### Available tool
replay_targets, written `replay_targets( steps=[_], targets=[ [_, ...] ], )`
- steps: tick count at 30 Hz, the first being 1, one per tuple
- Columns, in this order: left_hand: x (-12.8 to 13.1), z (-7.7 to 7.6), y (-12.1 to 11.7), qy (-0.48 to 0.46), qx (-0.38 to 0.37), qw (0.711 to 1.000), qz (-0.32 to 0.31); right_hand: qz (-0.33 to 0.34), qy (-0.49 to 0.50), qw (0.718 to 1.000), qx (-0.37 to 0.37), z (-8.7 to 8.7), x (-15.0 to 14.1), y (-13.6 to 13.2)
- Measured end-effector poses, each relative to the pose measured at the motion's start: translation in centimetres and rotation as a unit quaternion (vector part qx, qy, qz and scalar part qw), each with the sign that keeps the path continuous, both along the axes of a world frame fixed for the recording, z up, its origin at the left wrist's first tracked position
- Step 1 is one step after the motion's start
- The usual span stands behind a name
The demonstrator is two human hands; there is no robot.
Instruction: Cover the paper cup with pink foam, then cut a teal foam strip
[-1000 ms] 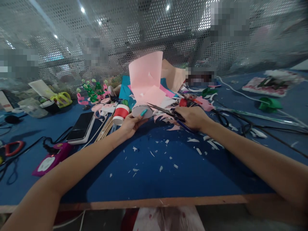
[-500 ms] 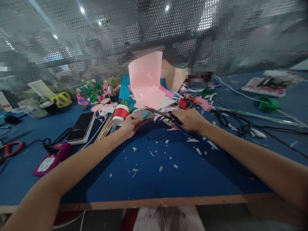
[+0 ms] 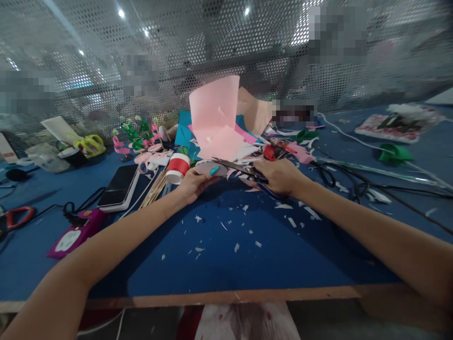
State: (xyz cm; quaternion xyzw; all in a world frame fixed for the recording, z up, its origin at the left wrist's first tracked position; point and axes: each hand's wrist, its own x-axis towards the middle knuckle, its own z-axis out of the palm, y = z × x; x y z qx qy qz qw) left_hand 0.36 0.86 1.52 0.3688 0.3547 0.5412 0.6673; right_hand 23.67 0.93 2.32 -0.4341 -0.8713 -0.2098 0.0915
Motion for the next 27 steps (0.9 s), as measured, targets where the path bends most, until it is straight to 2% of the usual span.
replay_targets(
  steps=[21, 27],
  targets=[
    [-0.03, -0.40, 0.30, 0.001, 0.002, 1.000, 0.005, -0.031, -0.019, 0.999, 0.000, 0.23, -0.35, -0.30],
    [-0.09, -0.48, 0.29, -0.002, 0.010, 1.000, 0.008, -0.032, 0.027, 0.999, 0.025, 0.08, -0.02, -0.05]
  ],
)
